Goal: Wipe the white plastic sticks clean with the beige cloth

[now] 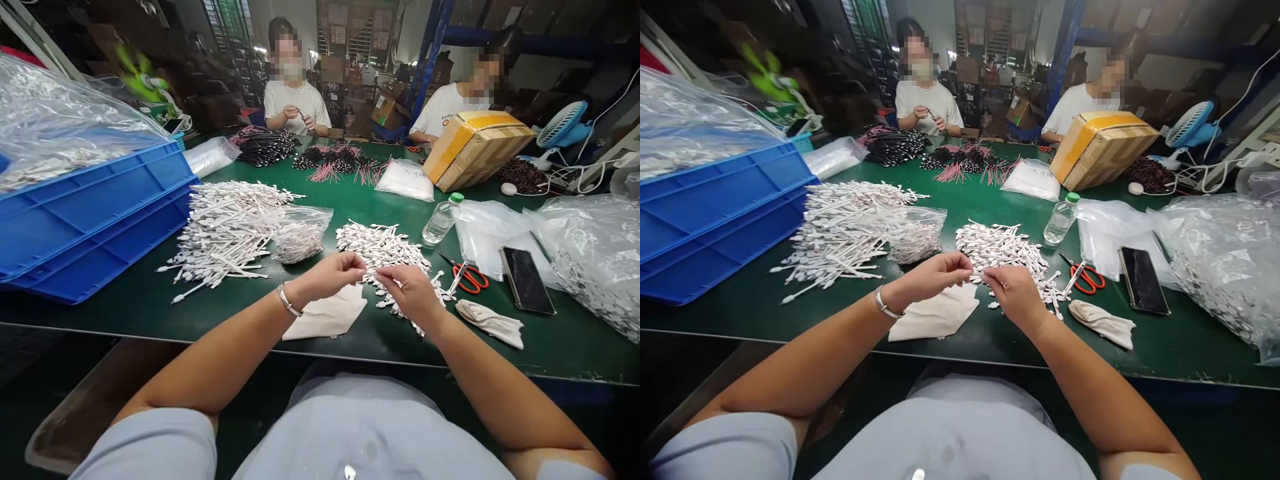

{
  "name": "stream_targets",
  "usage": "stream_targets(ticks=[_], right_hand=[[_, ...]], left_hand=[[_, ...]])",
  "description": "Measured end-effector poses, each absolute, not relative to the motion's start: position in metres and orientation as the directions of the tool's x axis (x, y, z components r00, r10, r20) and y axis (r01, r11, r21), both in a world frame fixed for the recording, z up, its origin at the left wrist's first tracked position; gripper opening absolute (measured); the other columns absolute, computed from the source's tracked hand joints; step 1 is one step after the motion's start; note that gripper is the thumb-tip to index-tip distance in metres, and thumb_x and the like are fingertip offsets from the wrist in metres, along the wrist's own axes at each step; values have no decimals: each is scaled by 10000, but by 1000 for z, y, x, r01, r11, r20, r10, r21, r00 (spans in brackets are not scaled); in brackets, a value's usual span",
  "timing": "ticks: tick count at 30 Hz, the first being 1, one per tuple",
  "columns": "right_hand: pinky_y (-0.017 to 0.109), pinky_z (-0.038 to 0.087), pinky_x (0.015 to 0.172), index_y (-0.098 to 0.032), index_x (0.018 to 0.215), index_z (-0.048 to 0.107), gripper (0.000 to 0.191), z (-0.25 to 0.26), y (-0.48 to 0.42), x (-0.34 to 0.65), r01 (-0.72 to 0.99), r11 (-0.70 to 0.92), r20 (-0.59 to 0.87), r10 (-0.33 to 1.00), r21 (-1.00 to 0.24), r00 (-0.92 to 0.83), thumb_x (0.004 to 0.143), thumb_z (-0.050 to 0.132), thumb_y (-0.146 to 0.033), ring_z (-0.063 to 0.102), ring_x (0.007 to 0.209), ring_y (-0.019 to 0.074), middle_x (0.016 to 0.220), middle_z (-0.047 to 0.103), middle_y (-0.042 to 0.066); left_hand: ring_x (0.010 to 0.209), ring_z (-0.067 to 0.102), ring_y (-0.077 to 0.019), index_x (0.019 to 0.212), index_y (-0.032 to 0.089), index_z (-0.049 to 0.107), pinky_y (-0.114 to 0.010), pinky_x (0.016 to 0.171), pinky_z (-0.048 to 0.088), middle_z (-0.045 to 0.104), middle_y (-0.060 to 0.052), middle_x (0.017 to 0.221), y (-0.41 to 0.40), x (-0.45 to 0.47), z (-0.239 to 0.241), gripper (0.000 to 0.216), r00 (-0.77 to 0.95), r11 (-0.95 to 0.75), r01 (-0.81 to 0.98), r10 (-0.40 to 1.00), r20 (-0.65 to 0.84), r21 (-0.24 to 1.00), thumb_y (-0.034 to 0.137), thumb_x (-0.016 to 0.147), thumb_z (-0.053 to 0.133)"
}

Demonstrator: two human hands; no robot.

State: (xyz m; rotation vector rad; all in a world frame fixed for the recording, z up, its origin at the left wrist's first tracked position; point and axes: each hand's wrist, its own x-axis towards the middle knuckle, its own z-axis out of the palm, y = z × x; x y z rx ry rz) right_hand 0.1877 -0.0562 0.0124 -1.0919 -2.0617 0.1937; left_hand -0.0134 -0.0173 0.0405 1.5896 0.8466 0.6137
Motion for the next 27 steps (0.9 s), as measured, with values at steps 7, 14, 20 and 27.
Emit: stream_targets(ticks=[7, 14, 20, 27], right_hand=[[304, 492, 714, -193, 922, 699, 344, 25, -28, 191, 623, 593, 558, 779, -509, -286, 991, 479, -447, 629, 785, 220, 870, 665, 41], [338, 483, 787, -206, 966, 690, 343, 7, -23, 192, 583, 555, 526, 816, -594, -240, 995, 483, -478, 620, 852, 228, 919, 657, 48], [297, 460, 726, -191, 889, 670, 371, 4, -29, 194, 513, 478, 416, 877, -713, -238, 1001, 466, -480, 606, 789, 205, 848, 645, 39], [230, 418, 577, -156, 732, 582, 476, 5, -36, 185, 309, 228, 149, 954, -923, -260, 974, 452, -545, 533, 612, 149, 654, 571, 13]], left_hand=[[818, 545, -116, 957, 152, 600, -246, 734, 427, 591, -25, 895, 2, -19, 27, 328, 471, 2, -65, 882, 29, 998, 276, 682, 728], [731, 540, -117, 912, 159, 639, -242, 658, 421, 609, -23, 820, 1, -19, 16, 303, 416, 36, -35, 909, -19, 999, 334, 685, 738], [676, 525, -98, 854, 159, 662, -244, 666, 419, 613, -7, 760, 1, -16, 14, 253, 396, 163, -120, 912, -104, 979, 351, 705, 729], [596, 501, -62, 774, 146, 623, -205, 584, 385, 620, -2, 714, -2, -10, 7, 264, 379, 344, -291, 898, -223, 893, 386, 719, 717]])
